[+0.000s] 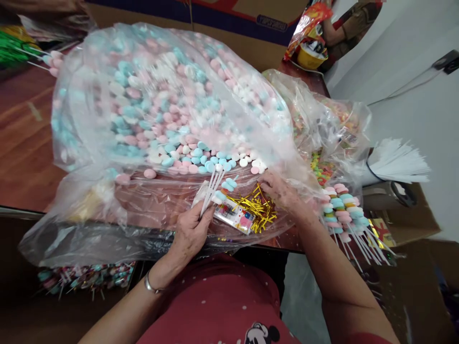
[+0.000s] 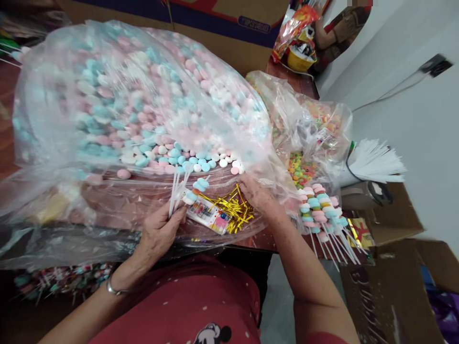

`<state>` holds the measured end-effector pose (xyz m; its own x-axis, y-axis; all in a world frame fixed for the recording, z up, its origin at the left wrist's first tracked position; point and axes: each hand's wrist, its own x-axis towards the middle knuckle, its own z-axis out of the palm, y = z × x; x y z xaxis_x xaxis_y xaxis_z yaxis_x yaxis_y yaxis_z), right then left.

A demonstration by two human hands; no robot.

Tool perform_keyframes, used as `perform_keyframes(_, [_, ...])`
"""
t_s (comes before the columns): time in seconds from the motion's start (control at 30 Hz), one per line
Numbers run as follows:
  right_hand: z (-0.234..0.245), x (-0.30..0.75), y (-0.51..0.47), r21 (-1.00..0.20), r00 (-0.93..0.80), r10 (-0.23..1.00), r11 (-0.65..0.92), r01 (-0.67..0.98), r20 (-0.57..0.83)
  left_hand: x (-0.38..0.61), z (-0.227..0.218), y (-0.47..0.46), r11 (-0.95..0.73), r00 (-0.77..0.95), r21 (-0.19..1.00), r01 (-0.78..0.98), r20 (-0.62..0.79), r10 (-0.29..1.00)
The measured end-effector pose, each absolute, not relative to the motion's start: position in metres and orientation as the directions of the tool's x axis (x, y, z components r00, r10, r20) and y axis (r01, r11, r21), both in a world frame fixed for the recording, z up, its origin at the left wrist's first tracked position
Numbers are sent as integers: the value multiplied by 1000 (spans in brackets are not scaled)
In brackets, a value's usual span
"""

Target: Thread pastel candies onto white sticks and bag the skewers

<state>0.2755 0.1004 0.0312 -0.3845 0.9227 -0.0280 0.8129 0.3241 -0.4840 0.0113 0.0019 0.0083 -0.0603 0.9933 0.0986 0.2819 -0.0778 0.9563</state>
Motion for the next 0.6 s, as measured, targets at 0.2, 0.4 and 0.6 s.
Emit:
perform_keyframes(0.2, [34,277,101,-481,-353,932,273,833,-83,11,2,2,-96,-58,948,302,119,991])
perform_keyframes(0.4, [36,277,104,-493,-245,969,208,845,-11,10,-3,1,-102,-60,943,316,127,990])
perform_keyframes(0.6, [46,282,105,-473,-289,957,261,841,14,10,0,1,-95,-62,945,312,119,991])
